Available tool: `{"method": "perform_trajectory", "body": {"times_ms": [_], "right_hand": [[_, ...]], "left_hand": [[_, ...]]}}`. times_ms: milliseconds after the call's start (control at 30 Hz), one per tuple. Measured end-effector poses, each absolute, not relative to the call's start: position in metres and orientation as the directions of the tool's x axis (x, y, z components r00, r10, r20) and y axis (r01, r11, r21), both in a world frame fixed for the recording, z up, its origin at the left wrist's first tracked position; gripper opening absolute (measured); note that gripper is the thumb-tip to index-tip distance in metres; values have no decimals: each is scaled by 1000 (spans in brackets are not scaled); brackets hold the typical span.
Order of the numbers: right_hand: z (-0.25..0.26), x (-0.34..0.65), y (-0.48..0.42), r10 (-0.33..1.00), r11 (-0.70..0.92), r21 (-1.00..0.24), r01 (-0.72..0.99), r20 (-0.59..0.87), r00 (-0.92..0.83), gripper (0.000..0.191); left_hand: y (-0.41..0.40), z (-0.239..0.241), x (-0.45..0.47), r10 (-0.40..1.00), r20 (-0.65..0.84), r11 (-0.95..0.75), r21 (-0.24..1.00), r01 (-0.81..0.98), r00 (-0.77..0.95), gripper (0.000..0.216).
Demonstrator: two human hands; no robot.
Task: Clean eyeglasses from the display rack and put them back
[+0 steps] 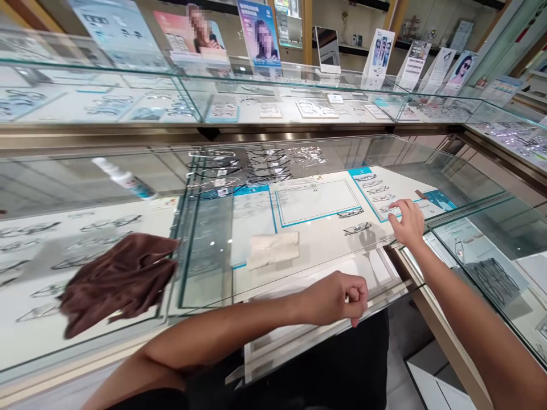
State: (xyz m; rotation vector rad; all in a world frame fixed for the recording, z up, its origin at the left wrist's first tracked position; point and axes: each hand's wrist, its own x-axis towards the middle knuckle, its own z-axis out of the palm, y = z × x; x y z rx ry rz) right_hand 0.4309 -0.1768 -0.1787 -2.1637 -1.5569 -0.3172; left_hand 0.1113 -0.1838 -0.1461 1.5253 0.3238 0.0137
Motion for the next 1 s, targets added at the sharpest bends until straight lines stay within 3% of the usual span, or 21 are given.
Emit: {"method": "perform_trajectory", "body": {"times_ms": [167,267,367,500,633,733,867,1000], "right_hand": [[-183,439,-172,830,-233,-241,942,456,322,20],[-184,445,-171,829,-236,-239,942,456,324,20],[-179,454,-164,846,-244,-235,941,423,325,17],[-158,450,-121,915,-123,-221,968,353,196,12],[-131,407,-40,938,42,-129,991,346,6,19],[-117,366,21,961,111,-55,992,262,-93,28],[-112,333,78,973,156,44,987,163,-161,46],[-117,328,113,976,195,81,977,78,-201,52]], "left_hand": [[-134,-110,78,539,18,-143,987,71,842,3],[-77,-105,54,736,180,-370,914,165,653,3],[-26,-112,29,820,267,-495,775,392,507,5],[8,-127,7,844,237,-514,614,600,480,8],[14,-128,-2,818,270,-575,369,730,508,10],[12,-121,-4,812,270,-574,206,793,517,20],[9,-118,-5,798,240,-588,107,802,554,32],[8,-120,-4,783,228,-604,55,795,579,30]]}}
